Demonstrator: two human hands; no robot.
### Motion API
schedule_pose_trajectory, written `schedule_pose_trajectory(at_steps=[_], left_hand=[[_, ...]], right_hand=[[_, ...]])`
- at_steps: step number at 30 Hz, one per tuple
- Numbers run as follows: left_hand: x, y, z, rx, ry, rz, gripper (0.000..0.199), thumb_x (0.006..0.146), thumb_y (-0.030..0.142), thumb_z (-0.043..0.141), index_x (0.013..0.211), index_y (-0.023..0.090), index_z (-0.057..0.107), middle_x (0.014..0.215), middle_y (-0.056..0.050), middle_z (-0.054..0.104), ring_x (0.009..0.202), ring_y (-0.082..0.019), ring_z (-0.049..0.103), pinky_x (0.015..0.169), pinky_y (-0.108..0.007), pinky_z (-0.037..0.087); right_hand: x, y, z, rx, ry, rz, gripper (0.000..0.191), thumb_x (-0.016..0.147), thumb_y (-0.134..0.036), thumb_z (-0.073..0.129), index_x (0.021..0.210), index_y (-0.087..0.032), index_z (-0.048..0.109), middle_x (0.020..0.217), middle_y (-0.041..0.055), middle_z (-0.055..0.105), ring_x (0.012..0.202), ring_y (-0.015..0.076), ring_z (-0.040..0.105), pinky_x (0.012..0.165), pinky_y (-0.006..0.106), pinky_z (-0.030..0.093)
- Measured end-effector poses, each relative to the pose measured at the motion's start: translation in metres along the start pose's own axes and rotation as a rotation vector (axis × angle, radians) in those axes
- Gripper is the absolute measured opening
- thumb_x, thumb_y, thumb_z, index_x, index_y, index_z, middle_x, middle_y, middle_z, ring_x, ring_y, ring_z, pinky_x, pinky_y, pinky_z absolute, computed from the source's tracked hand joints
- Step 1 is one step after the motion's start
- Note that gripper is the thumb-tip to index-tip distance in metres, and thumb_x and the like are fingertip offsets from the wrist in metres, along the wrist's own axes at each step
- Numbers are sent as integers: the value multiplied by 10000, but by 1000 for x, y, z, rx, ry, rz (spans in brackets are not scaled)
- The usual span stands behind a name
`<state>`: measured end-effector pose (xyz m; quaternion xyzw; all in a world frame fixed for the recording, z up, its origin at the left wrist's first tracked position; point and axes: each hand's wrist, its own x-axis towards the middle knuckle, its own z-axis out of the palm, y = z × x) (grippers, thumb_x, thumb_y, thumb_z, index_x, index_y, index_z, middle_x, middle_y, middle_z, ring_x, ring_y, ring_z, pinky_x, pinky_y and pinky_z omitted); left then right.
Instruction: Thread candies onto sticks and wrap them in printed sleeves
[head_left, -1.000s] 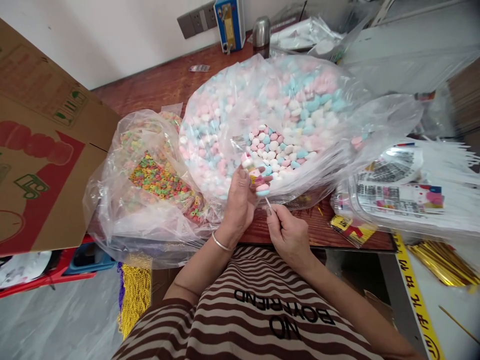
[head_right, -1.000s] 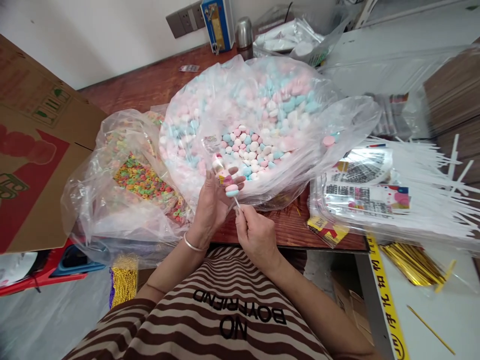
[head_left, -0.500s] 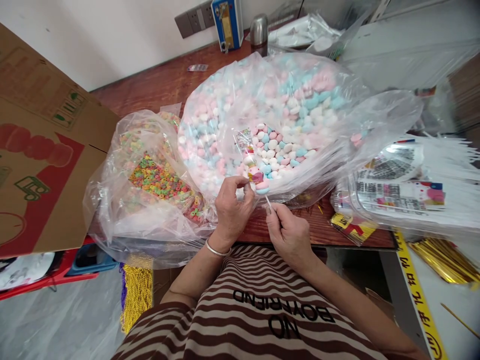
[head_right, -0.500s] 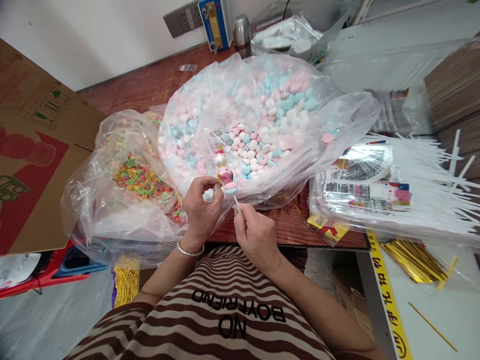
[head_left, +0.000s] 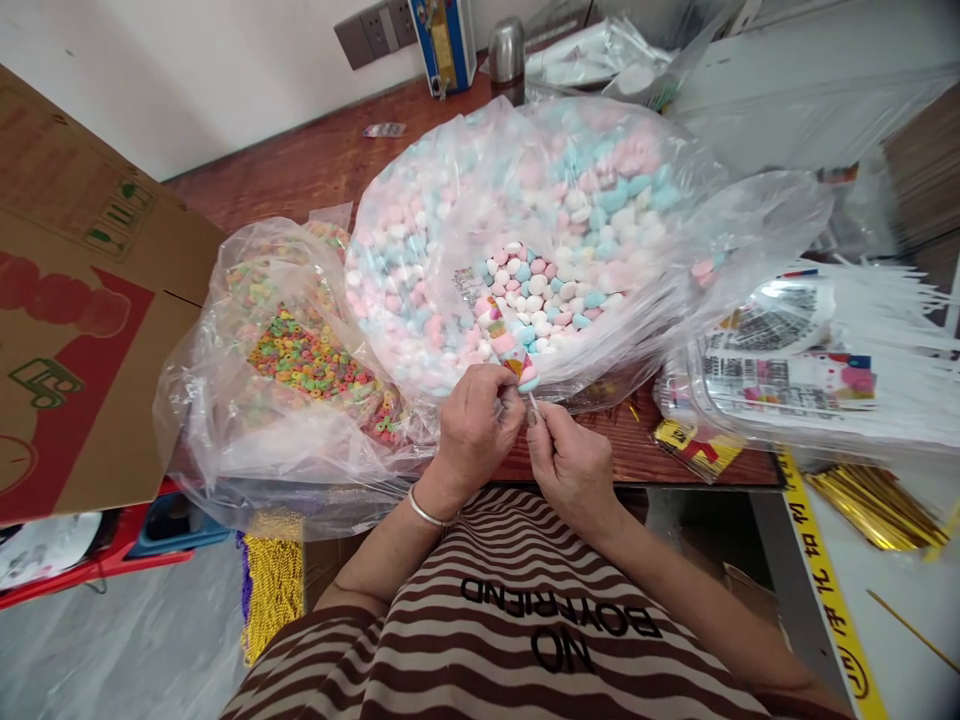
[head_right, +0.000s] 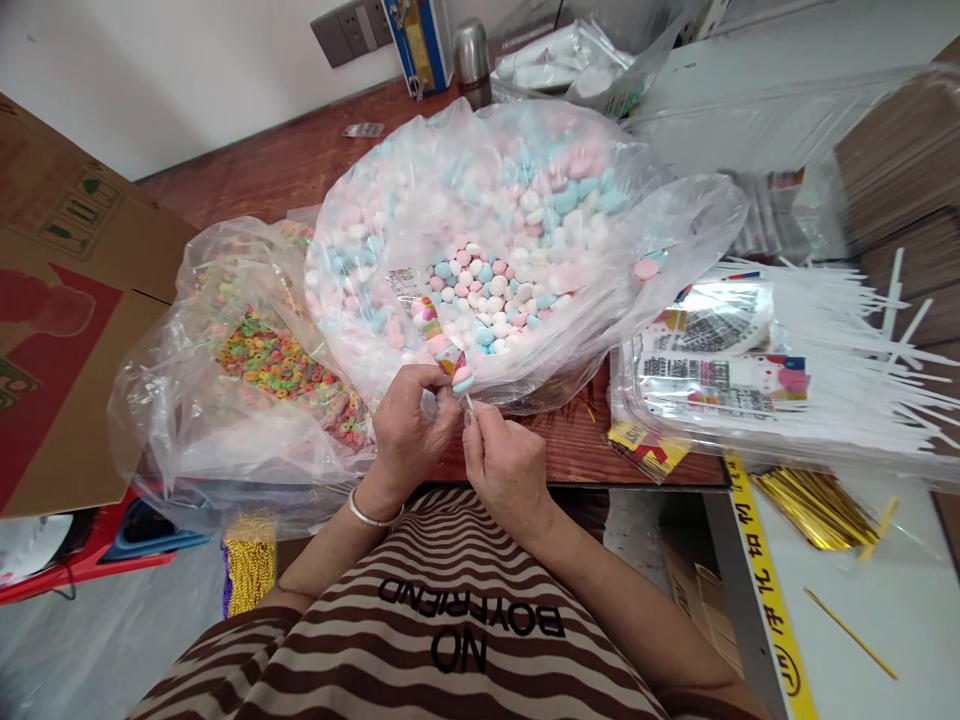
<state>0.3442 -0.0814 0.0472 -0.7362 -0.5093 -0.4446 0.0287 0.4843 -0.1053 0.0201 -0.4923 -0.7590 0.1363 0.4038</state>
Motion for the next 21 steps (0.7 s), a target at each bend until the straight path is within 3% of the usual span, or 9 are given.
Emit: schedule_pose_trajectory(at_steps=[7, 9, 11, 14, 16, 18, 21], left_hand=[[2, 7, -11, -95, 36, -103, 137, 897, 103, 578, 958, 226, 589, 860, -16, 651, 815, -138, 643, 774, -265, 534], [4, 3, -11, -242, 78, -237, 108, 915, 198, 615, 1016, 229, 590, 946, -40, 657, 885, -153, 653, 826, -296, 553], [9, -2, -11, -482, 128, -445, 244, 918, 358, 654, 1120, 247, 573, 1100, -74, 656, 979, -175, 664, 873, -329, 568], [23, -8, -9, -879, 14, -721, 413, 917, 573, 607, 1206, 279, 570, 1228, -96, 645, 1038, -199, 674, 902, -367, 578], [31, -10, -7, -1049, -84, -853, 425, 932, 622, 558, 1169, 273, 607, 1126, -86, 661, 991, -196, 675, 913, -392, 576], [35, -9, -3, -1151, -70, -941, 371, 947, 599, 557, 1075, 259, 631, 960, -56, 641, 924, -177, 665, 932, -398, 570], [35, -6, 3, -1255, 26, -1034, 283, 963, 517, 592, 924, 236, 606, 823, -16, 569, 845, -139, 642, 961, -374, 561]], right_hand=[[0, 3, -1, -38, 51, -99, 268, 1011, -199, 473, 1143, -133, 697, 681, 56, 719, 556, 174, 606, 632, 292, 475], [1, 3, -4, 10, 71, -91, 262, 1009, -195, 479, 1135, -144, 702, 713, 60, 735, 580, 175, 621, 661, 295, 495], [3, 1, -8, 115, 53, -60, 246, 1010, -195, 485, 1116, -157, 704, 784, 60, 756, 631, 168, 649, 675, 283, 505], [5, -6, -14, 346, -56, 34, 211, 1013, -205, 501, 1061, -170, 703, 809, 25, 742, 650, 136, 650, 634, 240, 490], [5, -8, -16, 469, -143, 111, 213, 1022, -222, 493, 995, -177, 700, 751, -7, 698, 617, 117, 619, 599, 220, 471], [5, -9, -15, 506, -185, 175, 217, 1030, -246, 488, 985, -181, 690, 706, -23, 654, 595, 114, 594, 584, 218, 467], [4, -5, -11, 392, -65, 158, 218, 1010, -265, 541, 1184, -181, 643, 772, -4, 667, 644, 141, 618, 647, 253, 514]])
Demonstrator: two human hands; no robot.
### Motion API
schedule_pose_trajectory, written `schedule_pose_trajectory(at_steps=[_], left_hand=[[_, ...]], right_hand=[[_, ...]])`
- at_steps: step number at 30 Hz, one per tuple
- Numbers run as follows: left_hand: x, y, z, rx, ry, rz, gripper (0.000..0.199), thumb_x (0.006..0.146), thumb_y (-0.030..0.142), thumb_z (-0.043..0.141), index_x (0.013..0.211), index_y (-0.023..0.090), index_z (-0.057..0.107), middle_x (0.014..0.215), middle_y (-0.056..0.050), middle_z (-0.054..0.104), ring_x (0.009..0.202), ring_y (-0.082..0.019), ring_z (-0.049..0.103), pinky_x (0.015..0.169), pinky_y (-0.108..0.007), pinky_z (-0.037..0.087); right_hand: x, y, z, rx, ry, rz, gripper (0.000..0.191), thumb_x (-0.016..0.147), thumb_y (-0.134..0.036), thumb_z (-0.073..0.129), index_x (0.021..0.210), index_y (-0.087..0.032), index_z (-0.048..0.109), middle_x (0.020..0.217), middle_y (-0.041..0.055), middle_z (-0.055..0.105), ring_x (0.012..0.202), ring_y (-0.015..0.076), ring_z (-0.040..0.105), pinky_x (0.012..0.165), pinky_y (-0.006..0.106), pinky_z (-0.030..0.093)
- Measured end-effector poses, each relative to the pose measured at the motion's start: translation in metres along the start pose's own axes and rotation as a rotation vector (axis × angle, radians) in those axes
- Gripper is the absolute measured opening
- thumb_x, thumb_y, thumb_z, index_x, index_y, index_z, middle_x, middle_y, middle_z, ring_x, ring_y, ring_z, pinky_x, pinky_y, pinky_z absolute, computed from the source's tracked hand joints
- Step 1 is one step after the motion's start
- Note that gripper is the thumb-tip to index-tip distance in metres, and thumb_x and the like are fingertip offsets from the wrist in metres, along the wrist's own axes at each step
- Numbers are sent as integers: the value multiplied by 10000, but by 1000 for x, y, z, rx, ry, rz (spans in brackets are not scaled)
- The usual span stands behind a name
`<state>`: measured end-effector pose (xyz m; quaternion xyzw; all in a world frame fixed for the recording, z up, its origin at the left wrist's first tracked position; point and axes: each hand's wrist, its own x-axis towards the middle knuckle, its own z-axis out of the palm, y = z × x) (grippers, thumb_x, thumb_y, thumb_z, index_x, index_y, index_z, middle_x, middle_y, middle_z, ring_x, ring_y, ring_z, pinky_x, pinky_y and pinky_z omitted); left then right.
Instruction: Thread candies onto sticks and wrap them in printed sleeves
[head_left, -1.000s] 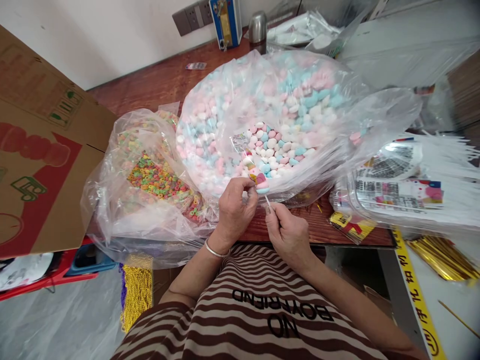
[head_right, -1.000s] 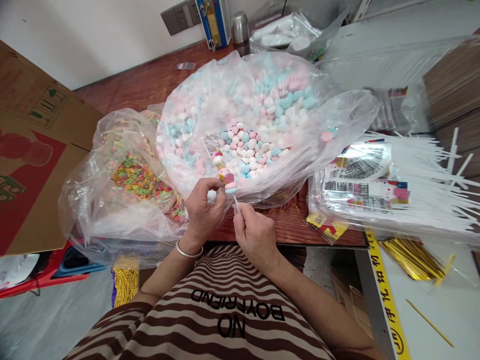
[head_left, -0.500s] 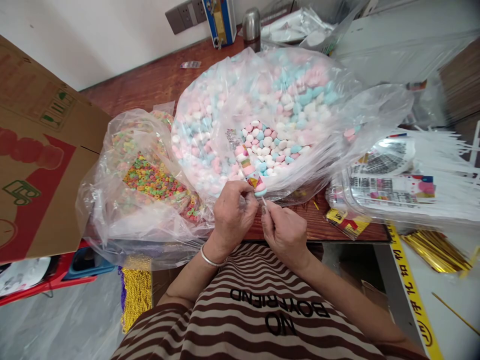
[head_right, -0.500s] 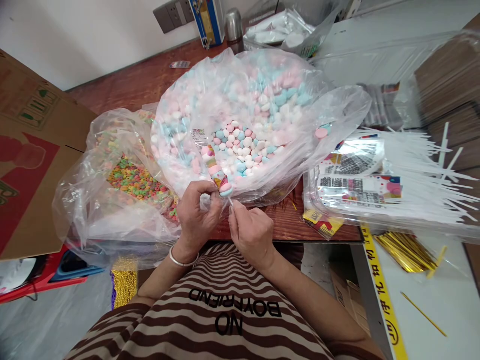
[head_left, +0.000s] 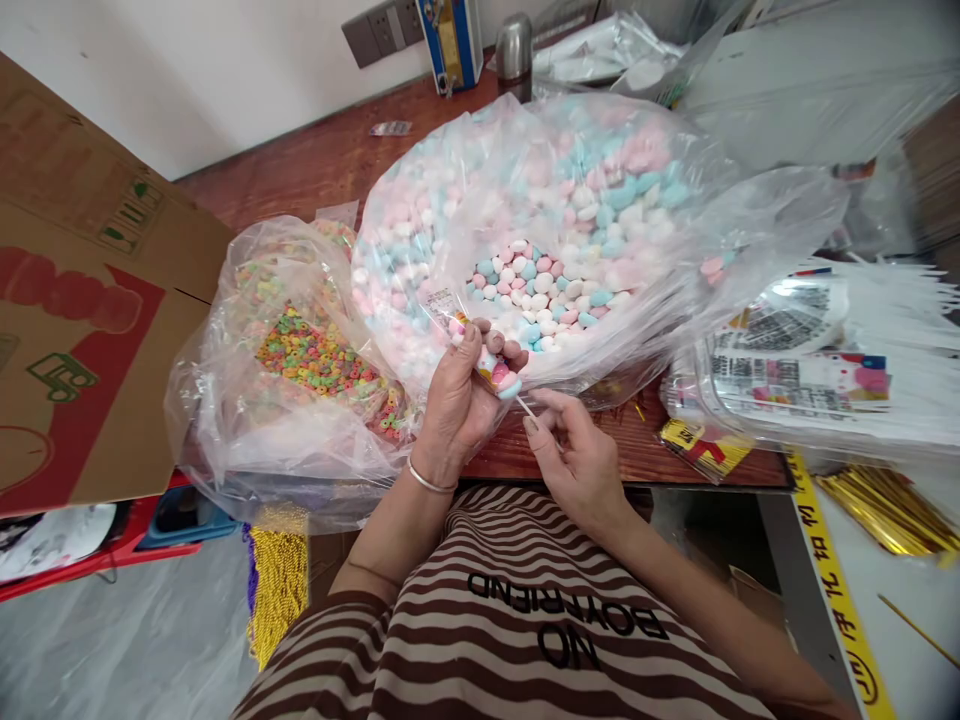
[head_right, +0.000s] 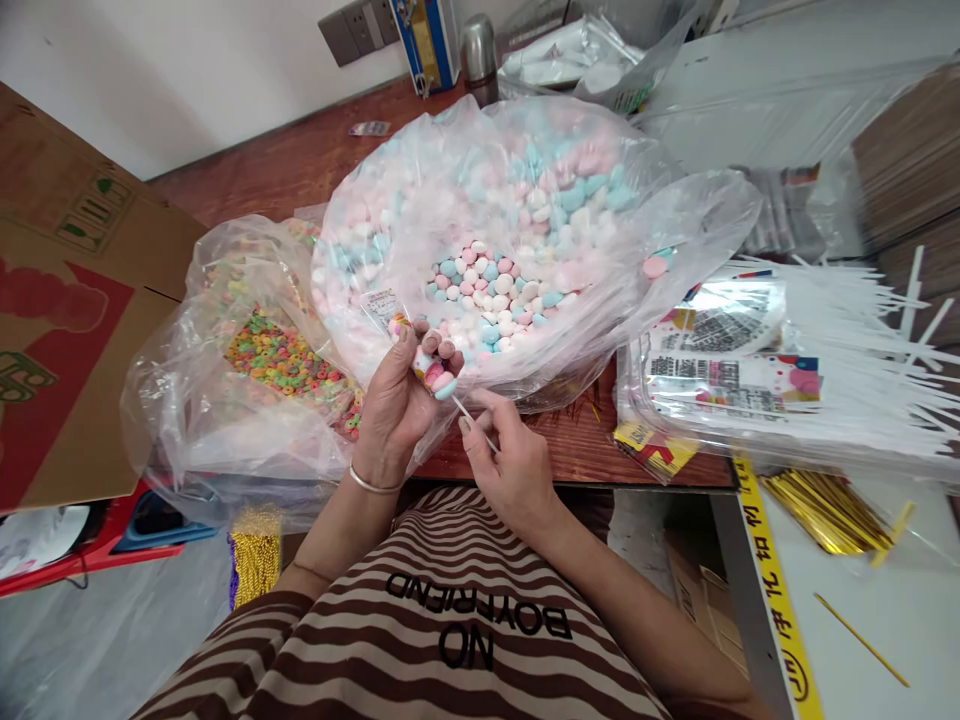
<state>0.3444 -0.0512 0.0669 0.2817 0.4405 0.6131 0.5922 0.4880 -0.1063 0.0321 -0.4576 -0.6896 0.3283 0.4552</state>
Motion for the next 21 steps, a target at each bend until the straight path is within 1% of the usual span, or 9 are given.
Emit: schedule_pose_trajectory(at_steps=[2, 4, 5, 7, 9, 11, 13, 18, 21], left_hand=[[0, -3, 2, -46, 28, -39, 292, 966, 503, 598, 879, 225, 584, 808, -6, 552, 810, -123, 629, 964, -365, 563], [-1, -4, 5, -78, 47, -82, 311, 970, 505, 593, 863, 214, 573, 802, -3, 548, 785, -114, 621, 956, -367, 570], [-2, -3, 6, -103, 54, -105, 318, 974, 503, 588, 852, 210, 567, 792, 1, 543, 769, -110, 617, 950, -368, 574], [-4, -1, 10, -163, 73, -150, 333, 979, 498, 581, 826, 203, 551, 767, 9, 529, 736, -104, 609, 932, -369, 580], [-6, 1, 14, -191, 92, -185, 367, 970, 522, 584, 799, 202, 532, 750, 16, 522, 714, -103, 607, 910, -366, 583], [-9, -1, 17, -181, 103, -201, 402, 948, 562, 597, 788, 202, 519, 745, 18, 525, 712, -106, 613, 889, -356, 584], [-12, -5, 18, -163, 99, -203, 417, 929, 588, 611, 796, 204, 519, 742, 18, 528, 722, -110, 624, 877, -340, 585], [-18, -18, 15, -170, 31, -201, 381, 920, 569, 637, 855, 203, 555, 771, 1, 575, 852, -152, 692, 893, -328, 587], [-24, -20, 13, -176, -39, -222, 341, 919, 531, 648, 1018, 206, 618, 956, -51, 679, 990, -207, 715, 920, -375, 584]], right_hand=[[1, 4, 1, -127, 89, -136, 324, 991, -251, 573, 1309, -188, 593, 929, 58, 710, 779, 184, 667, 759, 309, 550], [2, 7, 1, -230, 84, -270, 364, 991, -214, 563, 1355, -199, 580, 1068, 111, 717, 921, 221, 684, 841, 351, 549], [2, 9, 1, -268, 67, -318, 377, 994, -190, 549, 1370, -199, 577, 1091, 120, 719, 951, 230, 683, 848, 356, 544], [2, 12, 1, -339, 31, -382, 415, 999, -148, 518, 1410, -187, 561, 1044, 114, 733, 912, 227, 682, 817, 351, 532], [1, 15, 1, -405, 13, -427, 441, 1003, -134, 496, 1439, -172, 554, 922, 91, 733, 803, 211, 666, 772, 344, 513], [0, 17, 3, -434, -6, -437, 452, 1010, -135, 478, 1453, -167, 562, 823, 73, 712, 736, 200, 645, 747, 341, 502], [-1, 19, 4, -410, -15, -418, 454, 1016, -137, 463, 1455, -164, 575, 797, 73, 701, 734, 201, 643, 746, 343, 508], [0, 18, 4, -371, -11, -388, 432, 1022, -136, 460, 1428, -157, 605, 852, 88, 740, 757, 204, 672, 746, 344, 542], [0, 17, 4, -327, 36, -351, 410, 1023, -151, 472, 1410, -176, 607, 952, 98, 772, 799, 210, 712, 768, 347, 574]])
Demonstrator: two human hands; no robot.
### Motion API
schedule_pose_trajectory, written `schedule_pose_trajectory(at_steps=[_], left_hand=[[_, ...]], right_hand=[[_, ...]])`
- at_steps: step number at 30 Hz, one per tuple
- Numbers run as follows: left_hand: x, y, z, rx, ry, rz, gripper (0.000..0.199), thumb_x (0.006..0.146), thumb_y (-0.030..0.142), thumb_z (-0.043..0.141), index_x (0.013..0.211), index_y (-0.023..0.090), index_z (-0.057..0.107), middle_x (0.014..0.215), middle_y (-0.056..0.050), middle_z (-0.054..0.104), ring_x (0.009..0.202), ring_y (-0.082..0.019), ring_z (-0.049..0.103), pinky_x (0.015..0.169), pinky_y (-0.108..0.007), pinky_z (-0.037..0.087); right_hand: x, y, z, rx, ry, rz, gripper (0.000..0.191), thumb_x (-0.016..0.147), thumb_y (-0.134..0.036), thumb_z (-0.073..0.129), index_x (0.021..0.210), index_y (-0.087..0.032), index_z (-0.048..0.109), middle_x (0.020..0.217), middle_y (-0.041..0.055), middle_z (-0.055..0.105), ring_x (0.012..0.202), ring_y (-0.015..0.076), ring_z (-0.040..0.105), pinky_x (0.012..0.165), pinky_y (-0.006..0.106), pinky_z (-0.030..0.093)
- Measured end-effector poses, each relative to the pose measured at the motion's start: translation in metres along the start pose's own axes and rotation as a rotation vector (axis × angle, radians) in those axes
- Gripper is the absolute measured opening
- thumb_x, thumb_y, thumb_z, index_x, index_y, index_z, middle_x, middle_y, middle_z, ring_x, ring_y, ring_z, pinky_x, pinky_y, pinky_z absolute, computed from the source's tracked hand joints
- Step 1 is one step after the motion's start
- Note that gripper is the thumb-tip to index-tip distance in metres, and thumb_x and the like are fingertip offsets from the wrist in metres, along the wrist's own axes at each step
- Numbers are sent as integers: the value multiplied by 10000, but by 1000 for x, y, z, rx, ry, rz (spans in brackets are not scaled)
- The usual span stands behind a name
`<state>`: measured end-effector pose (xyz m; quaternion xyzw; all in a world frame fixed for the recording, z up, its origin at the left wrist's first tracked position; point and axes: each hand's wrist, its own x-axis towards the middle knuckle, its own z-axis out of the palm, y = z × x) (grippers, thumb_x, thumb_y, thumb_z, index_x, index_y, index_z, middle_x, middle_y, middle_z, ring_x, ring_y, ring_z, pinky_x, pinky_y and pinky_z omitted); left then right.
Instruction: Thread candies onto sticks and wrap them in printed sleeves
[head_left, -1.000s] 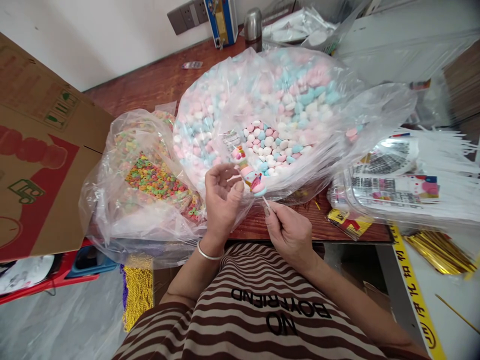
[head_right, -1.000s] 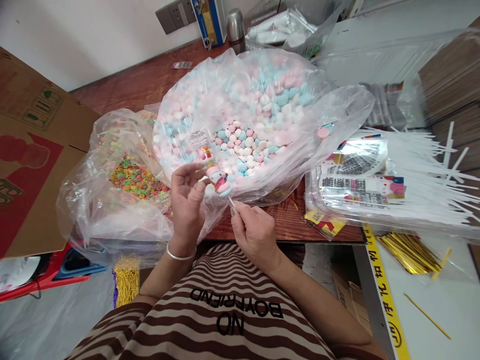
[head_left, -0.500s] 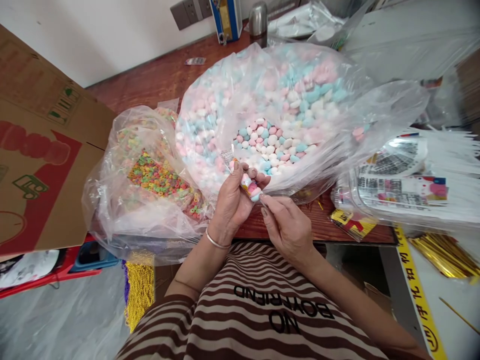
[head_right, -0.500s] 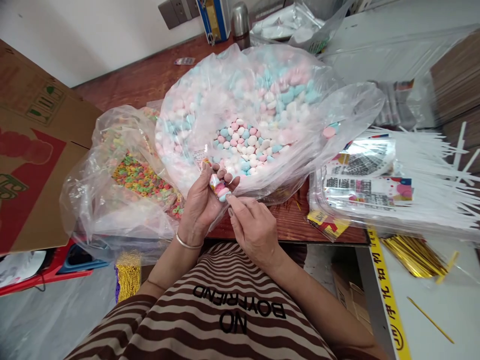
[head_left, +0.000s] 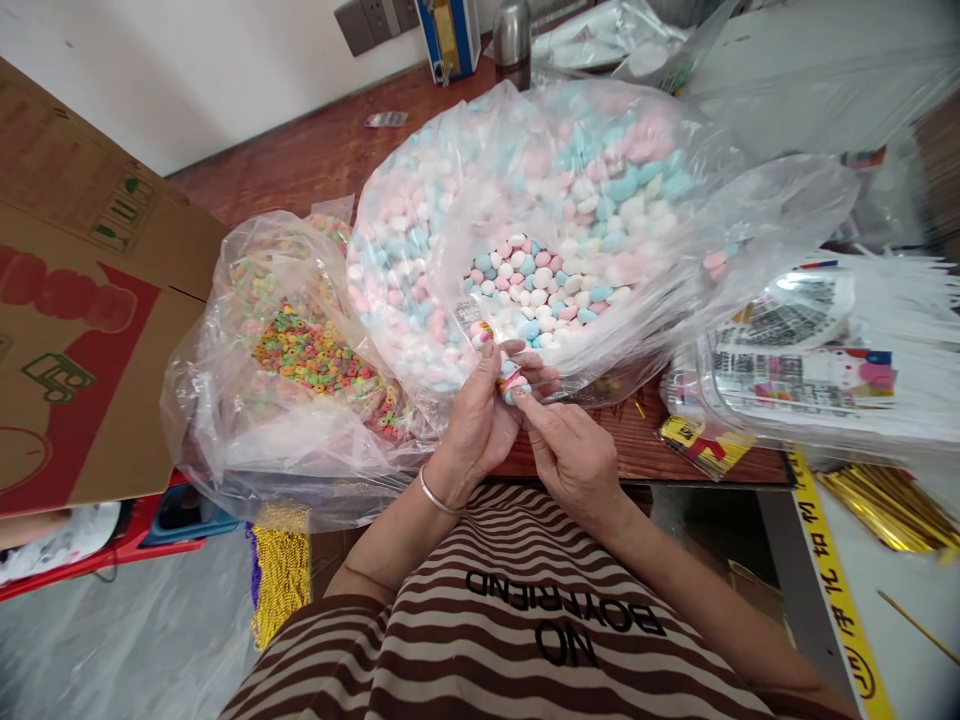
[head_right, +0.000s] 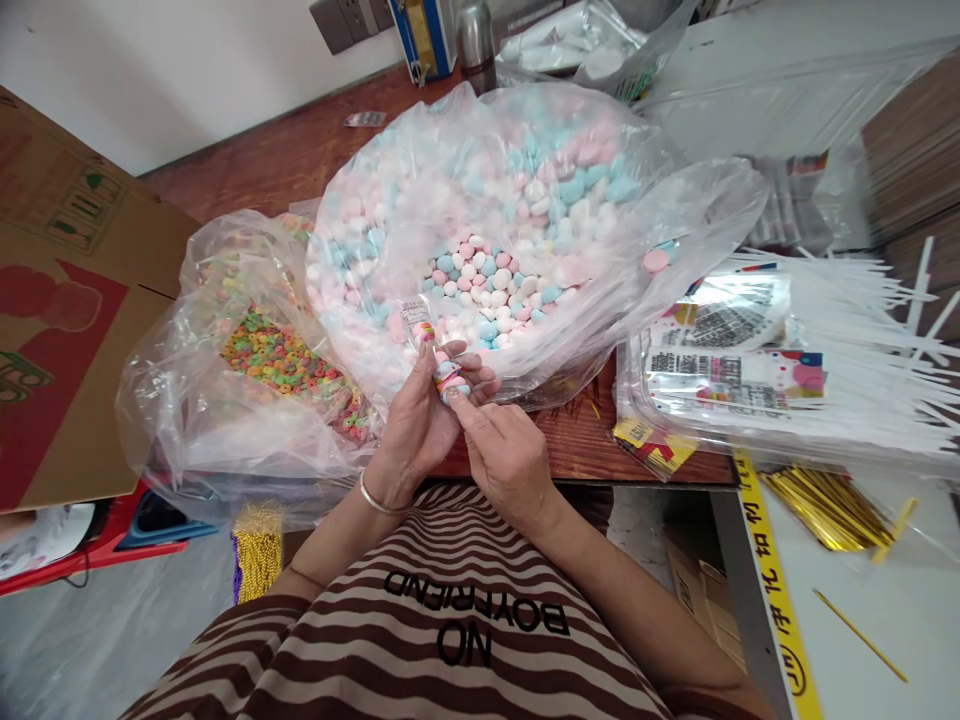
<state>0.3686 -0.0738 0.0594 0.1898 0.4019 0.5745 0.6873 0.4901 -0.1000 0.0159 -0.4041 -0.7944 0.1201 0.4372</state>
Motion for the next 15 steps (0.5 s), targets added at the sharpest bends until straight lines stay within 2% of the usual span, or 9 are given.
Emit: schedule_pose_trajectory(at_steps=[3, 6, 9, 12, 15], left_hand=[[-7, -3, -1, 84, -52, 6, 429, 845, 412, 758, 1210, 241, 614, 1236, -90, 699, 1146, -252, 689, 966, -407, 566], [-9, -5, -4, 105, -69, 34, 546, 786, 352, 819, 1275, 268, 591, 1344, -100, 676, 1218, -268, 664, 970, -408, 566], [-5, -4, -10, 76, -65, 40, 509, 789, 404, 817, 1233, 254, 619, 1344, -117, 681, 1190, -284, 682, 886, -388, 596], [0, -2, -15, 76, -71, 23, 451, 793, 454, 804, 1156, 229, 659, 1318, -133, 693, 1124, -285, 710, 758, -329, 604], [2, -5, -16, 100, -74, 76, 438, 798, 449, 802, 1158, 238, 670, 1364, -123, 666, 1061, -247, 726, 767, -310, 599]], right_hand=[[0, -1, 1, 54, 123, 122, 385, 1017, -181, 509, 1396, -202, 575, 1104, 111, 771, 930, 222, 751, 840, 342, 601], [0, -5, 2, 132, 173, 196, 273, 996, -229, 566, 1267, -210, 595, 1072, 103, 773, 946, 223, 760, 839, 331, 610], [2, -11, -1, 362, 80, 406, 170, 999, -317, 565, 1131, -213, 595, 870, 50, 757, 720, 180, 731, 655, 284, 592], [5, -15, -7, 772, -127, 694, 235, 1034, -428, 491, 1004, -212, 579, 580, -56, 608, 418, 106, 533, 421, 215, 432], [8, -15, -9, 1005, -216, 829, 304, 1016, -491, 512, 927, -206, 570, 524, -85, 543, 355, 74, 413, 365, 191, 323]])
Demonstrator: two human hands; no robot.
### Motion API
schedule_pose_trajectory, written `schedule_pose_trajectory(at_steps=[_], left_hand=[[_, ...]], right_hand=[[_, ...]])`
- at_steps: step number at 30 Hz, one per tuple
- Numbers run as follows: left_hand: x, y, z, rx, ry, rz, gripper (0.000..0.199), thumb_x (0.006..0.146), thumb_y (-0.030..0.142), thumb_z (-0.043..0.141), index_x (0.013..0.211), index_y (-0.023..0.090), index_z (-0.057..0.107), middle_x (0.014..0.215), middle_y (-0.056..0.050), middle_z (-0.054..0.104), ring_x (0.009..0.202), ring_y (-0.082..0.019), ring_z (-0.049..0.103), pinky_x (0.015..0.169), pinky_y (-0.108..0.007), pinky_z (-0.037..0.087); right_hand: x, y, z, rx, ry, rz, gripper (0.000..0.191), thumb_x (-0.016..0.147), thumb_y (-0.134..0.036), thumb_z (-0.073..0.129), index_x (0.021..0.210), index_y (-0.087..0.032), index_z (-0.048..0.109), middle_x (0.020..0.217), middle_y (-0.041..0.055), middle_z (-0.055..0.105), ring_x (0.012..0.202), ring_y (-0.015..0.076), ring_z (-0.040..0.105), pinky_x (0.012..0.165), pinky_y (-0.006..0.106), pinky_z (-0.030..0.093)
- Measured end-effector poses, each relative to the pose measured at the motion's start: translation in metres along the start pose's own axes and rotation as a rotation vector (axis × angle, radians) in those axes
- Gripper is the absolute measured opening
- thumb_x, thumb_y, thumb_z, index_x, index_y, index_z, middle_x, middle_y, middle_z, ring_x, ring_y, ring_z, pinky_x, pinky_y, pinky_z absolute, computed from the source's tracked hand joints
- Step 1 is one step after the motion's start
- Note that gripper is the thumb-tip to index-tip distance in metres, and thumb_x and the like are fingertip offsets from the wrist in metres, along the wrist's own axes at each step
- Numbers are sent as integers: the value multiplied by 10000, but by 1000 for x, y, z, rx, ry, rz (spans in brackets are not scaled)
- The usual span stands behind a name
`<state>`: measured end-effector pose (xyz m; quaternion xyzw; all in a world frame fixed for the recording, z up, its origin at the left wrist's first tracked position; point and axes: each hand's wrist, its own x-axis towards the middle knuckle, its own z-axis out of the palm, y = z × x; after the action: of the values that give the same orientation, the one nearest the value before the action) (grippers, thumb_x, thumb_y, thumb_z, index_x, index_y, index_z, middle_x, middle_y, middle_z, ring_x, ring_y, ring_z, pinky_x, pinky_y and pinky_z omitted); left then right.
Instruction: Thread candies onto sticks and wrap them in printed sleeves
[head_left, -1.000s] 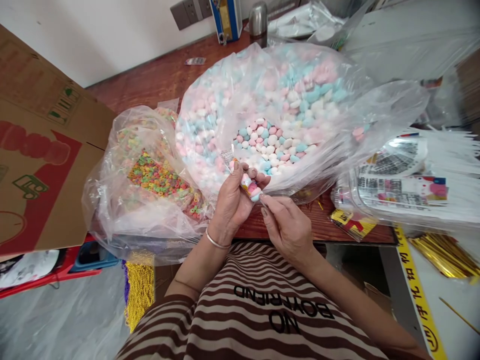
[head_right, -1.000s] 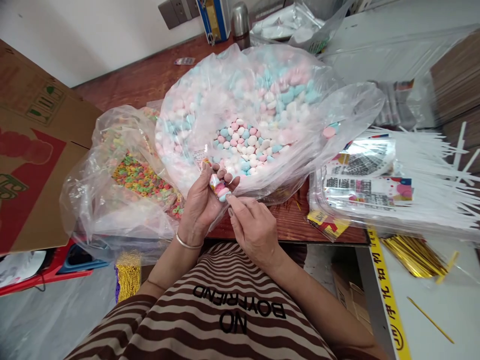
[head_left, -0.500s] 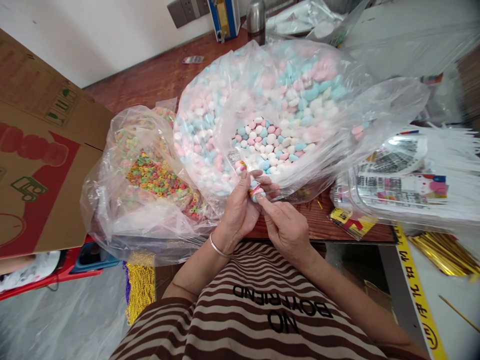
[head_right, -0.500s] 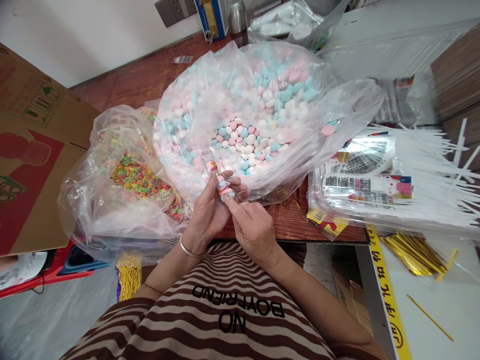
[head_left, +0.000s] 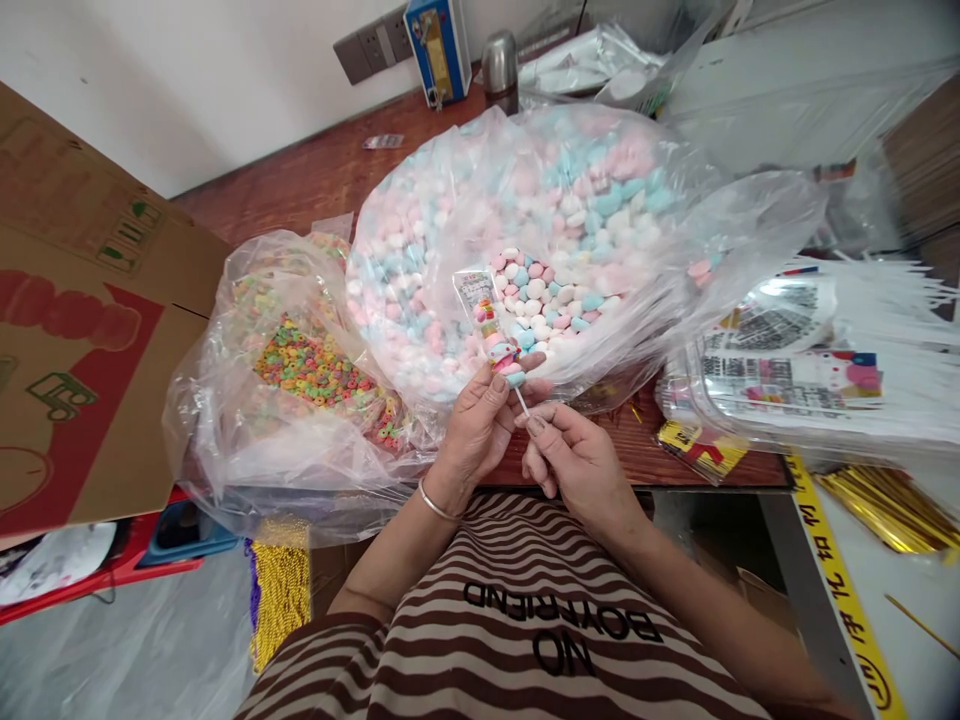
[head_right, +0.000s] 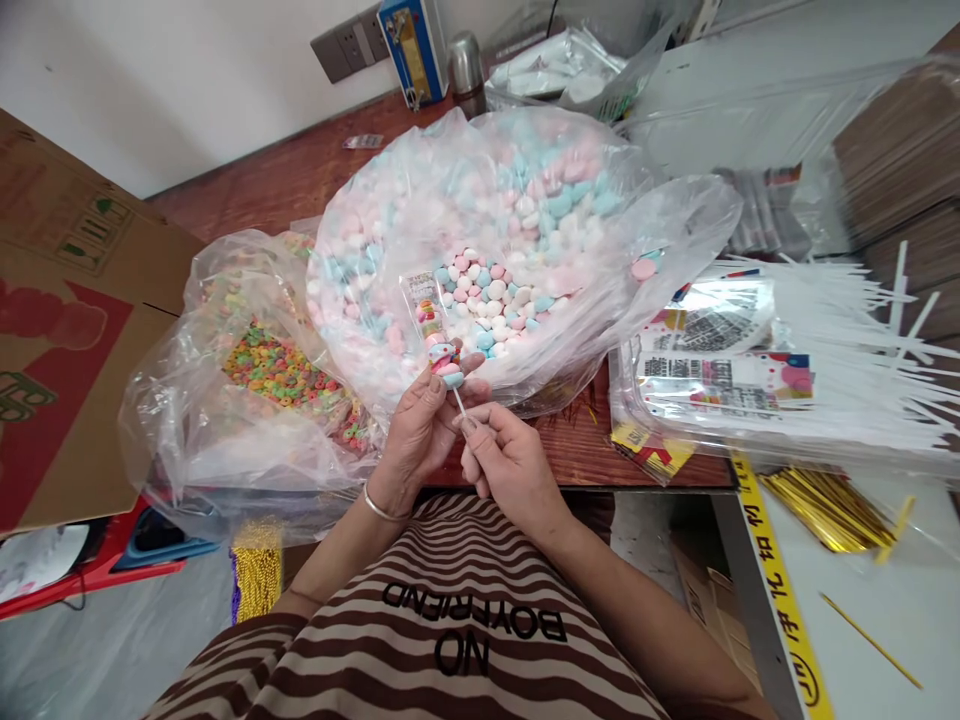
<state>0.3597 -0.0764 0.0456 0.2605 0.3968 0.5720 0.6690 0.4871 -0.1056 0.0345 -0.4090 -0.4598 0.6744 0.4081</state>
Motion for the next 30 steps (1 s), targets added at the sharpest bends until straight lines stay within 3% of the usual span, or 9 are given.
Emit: schedule_pose_trajectory(at_steps=[3, 5, 8, 12, 15, 18, 24, 30], left_hand=[[-1, -5, 1, 79, 54, 110, 527, 795, 418, 813, 1271, 290, 627, 1400, -90, 640, 1000, -192, 725, 837, -303, 588], [-1, -7, 0, 127, 89, 135, 547, 808, 423, 800, 1305, 298, 610, 1329, -83, 674, 941, -169, 715, 819, -286, 578], [2, -5, -4, 114, 75, 102, 428, 828, 430, 779, 1205, 258, 672, 1171, -73, 714, 830, -142, 679, 763, -270, 551], [4, 0, -8, 61, 17, 32, 336, 794, 385, 809, 1063, 205, 720, 1006, -56, 700, 681, -93, 577, 588, -213, 454], [1, 1, -7, 81, -49, -42, 402, 819, 375, 787, 1168, 194, 700, 739, -3, 614, 555, -70, 447, 444, -180, 267], [-2, -2, -5, 142, -110, -51, 452, 889, 373, 724, 1292, 180, 655, 603, 48, 490, 513, -65, 388, 441, -178, 219], [-1, -11, -7, 296, -115, 30, 574, 917, 423, 694, 1430, 191, 585, 633, 63, 458, 510, -59, 380, 480, -207, 260], [-2, -18, -2, 320, -15, 67, 611, 929, 451, 679, 1466, 189, 552, 587, 78, 462, 501, -60, 361, 504, -216, 270]], right_hand=[[0, 0, 1, -31, 44, -15, 289, 996, -484, 546, 921, -206, 564, 527, -85, 539, 371, 77, 428, 375, 190, 327], [0, 1, 2, -160, 56, -105, 251, 1006, -442, 533, 934, -206, 579, 539, -78, 545, 398, 87, 457, 413, 204, 367], [2, 1, -2, -454, 105, -341, 205, 1015, -334, 532, 888, -205, 628, 636, -31, 622, 532, 112, 565, 546, 230, 456], [15, -5, -17, -817, 341, -648, 150, 1010, -234, 544, 983, -208, 690, 858, 42, 728, 784, 173, 677, 740, 281, 510], [27, -9, -28, -1132, 417, -860, 185, 991, -194, 569, 1124, -208, 696, 904, 68, 748, 817, 195, 678, 752, 312, 484], [36, -12, -33, -1320, 406, -1016, 181, 981, -166, 593, 1131, -200, 687, 919, 68, 762, 809, 193, 664, 752, 334, 440], [44, -13, -39, -1409, 312, -1079, 106, 988, -153, 570, 1063, -166, 644, 859, 77, 728, 789, 206, 624, 756, 361, 408], [48, -13, -40, -1350, 252, -1105, 108, 975, -139, 536, 901, -195, 591, 767, 56, 664, 751, 213, 578, 747, 361, 421]])
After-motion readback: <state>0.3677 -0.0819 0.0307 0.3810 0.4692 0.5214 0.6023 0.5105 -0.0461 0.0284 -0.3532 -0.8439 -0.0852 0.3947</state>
